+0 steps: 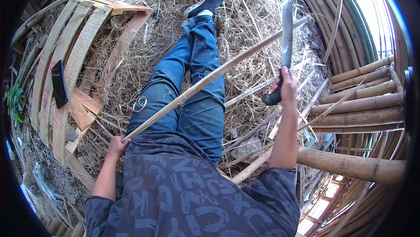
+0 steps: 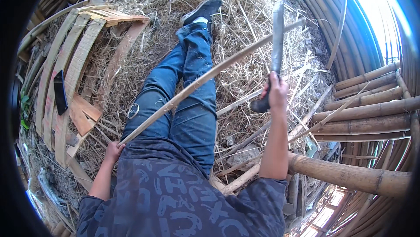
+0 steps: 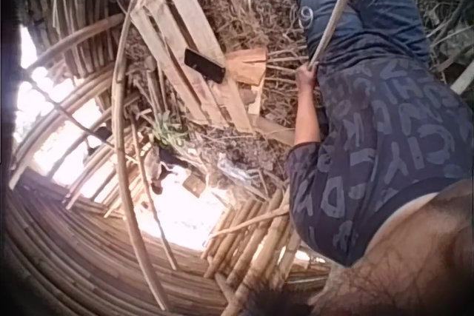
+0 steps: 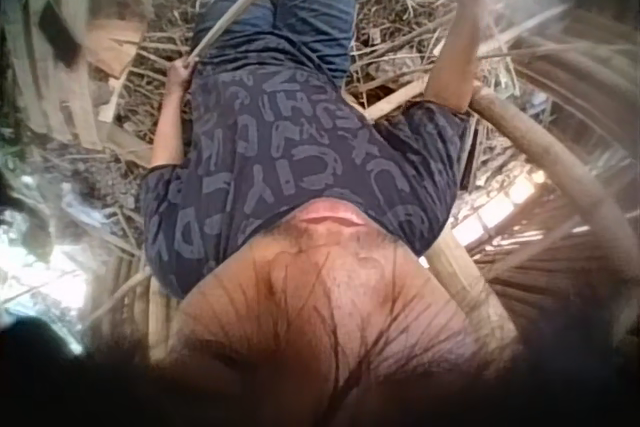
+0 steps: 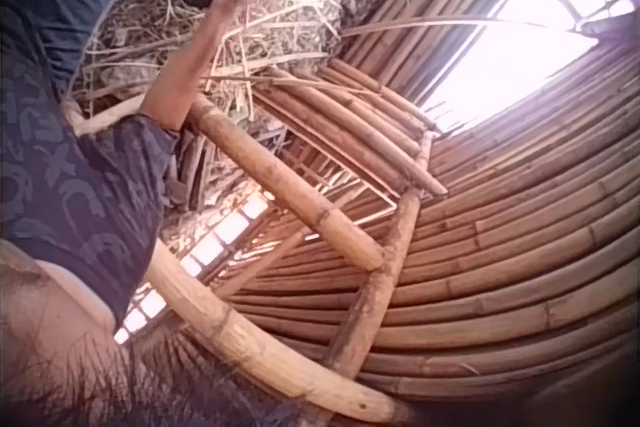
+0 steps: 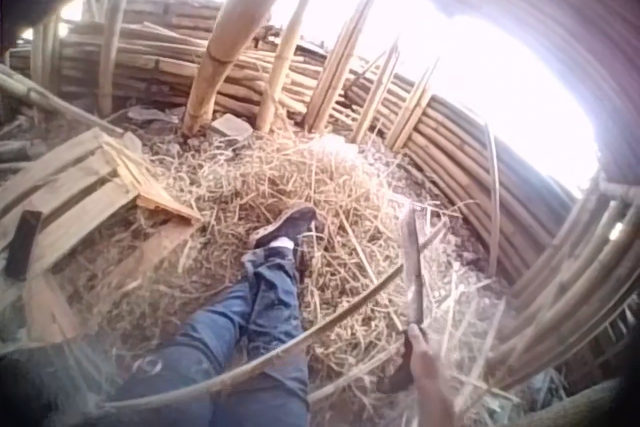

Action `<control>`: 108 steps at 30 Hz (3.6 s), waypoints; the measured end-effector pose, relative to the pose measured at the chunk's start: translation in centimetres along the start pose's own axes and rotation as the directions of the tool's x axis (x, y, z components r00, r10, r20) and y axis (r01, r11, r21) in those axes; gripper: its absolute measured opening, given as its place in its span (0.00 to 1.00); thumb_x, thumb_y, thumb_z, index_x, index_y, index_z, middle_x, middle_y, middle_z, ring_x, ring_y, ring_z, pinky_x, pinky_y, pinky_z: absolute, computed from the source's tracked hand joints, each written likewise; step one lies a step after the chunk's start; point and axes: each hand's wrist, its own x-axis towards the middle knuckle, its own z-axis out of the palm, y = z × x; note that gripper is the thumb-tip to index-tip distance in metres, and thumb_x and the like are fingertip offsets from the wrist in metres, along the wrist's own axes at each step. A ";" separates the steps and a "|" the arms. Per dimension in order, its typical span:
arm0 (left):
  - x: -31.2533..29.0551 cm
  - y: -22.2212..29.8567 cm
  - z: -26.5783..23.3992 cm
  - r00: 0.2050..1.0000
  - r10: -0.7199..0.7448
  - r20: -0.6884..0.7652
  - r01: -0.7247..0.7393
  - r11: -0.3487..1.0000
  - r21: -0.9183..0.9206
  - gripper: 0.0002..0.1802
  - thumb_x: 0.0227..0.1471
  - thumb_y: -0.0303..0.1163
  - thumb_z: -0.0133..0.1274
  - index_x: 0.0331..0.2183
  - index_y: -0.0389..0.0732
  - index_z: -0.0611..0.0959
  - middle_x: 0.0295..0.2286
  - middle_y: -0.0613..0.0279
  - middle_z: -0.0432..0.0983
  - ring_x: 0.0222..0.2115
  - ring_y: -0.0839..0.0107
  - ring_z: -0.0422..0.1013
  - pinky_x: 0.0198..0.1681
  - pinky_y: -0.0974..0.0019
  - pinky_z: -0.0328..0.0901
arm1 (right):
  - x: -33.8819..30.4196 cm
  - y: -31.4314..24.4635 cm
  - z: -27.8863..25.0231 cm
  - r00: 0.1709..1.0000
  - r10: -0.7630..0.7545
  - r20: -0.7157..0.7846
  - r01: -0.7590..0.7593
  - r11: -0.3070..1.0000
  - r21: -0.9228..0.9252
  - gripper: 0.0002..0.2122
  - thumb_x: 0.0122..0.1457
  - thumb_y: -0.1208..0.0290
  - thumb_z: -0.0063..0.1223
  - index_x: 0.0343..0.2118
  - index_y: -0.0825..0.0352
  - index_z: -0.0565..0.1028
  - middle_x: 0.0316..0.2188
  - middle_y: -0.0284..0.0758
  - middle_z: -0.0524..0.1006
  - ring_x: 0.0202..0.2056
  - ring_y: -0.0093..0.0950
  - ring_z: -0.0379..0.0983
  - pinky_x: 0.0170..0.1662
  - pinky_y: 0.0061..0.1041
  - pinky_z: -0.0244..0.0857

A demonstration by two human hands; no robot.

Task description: The person shaves a thin bamboo stick using a large blade while sitting on a ground covered in straw.

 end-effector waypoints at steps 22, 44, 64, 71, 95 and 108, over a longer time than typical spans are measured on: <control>0.4 -0.2 0.2 0.997 0.067 -0.046 -0.069 0.997 -0.036 0.38 0.49 0.67 0.48 0.27 0.36 0.83 0.21 0.40 0.74 0.27 0.40 0.72 0.28 0.50 0.66 | -2.4 -0.9 -3.6 0.995 0.044 0.090 -0.057 0.987 0.152 0.15 0.65 0.58 0.44 0.39 0.68 0.68 0.16 0.29 0.66 0.13 0.18 0.63 0.15 0.19 0.62; -0.4 1.4 -0.8 0.995 0.072 -0.075 -0.076 0.996 -0.050 0.37 0.49 0.64 0.49 0.21 0.33 0.79 0.20 0.39 0.73 0.26 0.40 0.71 0.28 0.48 0.65 | -4.5 3.4 -1.6 0.950 0.200 0.242 -0.201 0.979 -0.022 0.12 0.64 0.61 0.46 0.36 0.66 0.68 0.17 0.29 0.68 0.13 0.18 0.64 0.17 0.20 0.63; -0.8 1.6 -1.8 1.000 -0.004 0.030 0.004 1.000 -0.005 0.35 0.51 0.62 0.49 0.30 0.34 0.83 0.24 0.38 0.75 0.31 0.39 0.72 0.32 0.48 0.66 | -6.7 5.7 1.3 0.866 0.275 0.417 -0.264 0.961 -0.083 0.11 0.63 0.63 0.48 0.34 0.68 0.70 0.16 0.30 0.69 0.14 0.19 0.64 0.17 0.20 0.61; -0.2 1.9 -1.3 1.000 -0.009 -0.007 0.010 0.991 0.136 0.38 0.50 0.66 0.47 0.27 0.33 0.82 0.24 0.37 0.74 0.30 0.39 0.72 0.32 0.48 0.66 | -6.5 5.6 4.2 0.980 0.183 0.076 -0.197 0.935 0.296 0.10 0.66 0.62 0.42 0.34 0.64 0.64 0.17 0.28 0.66 0.13 0.19 0.62 0.17 0.20 0.64; -0.5 0.2 -1.2 1.000 -0.021 -0.004 0.021 0.998 0.055 0.32 0.51 0.60 0.50 0.30 0.35 0.84 0.24 0.39 0.75 0.30 0.40 0.72 0.31 0.51 0.67 | -10.5 6.3 7.6 0.814 0.185 0.550 -0.147 0.983 -0.114 0.14 0.61 0.63 0.54 0.38 0.72 0.73 0.16 0.28 0.71 0.14 0.15 0.65 0.17 0.18 0.60; -0.1 -3.2 0.6 0.995 -0.102 -0.015 0.099 0.985 -0.140 0.29 0.48 0.52 0.54 0.29 0.30 0.83 0.20 0.38 0.75 0.26 0.46 0.76 0.28 0.53 0.66 | -11.5 14.5 9.6 0.982 -0.187 0.012 0.186 0.965 -0.184 0.12 0.53 0.75 0.59 0.36 0.70 0.69 0.17 0.31 0.71 0.14 0.21 0.68 0.18 0.23 0.64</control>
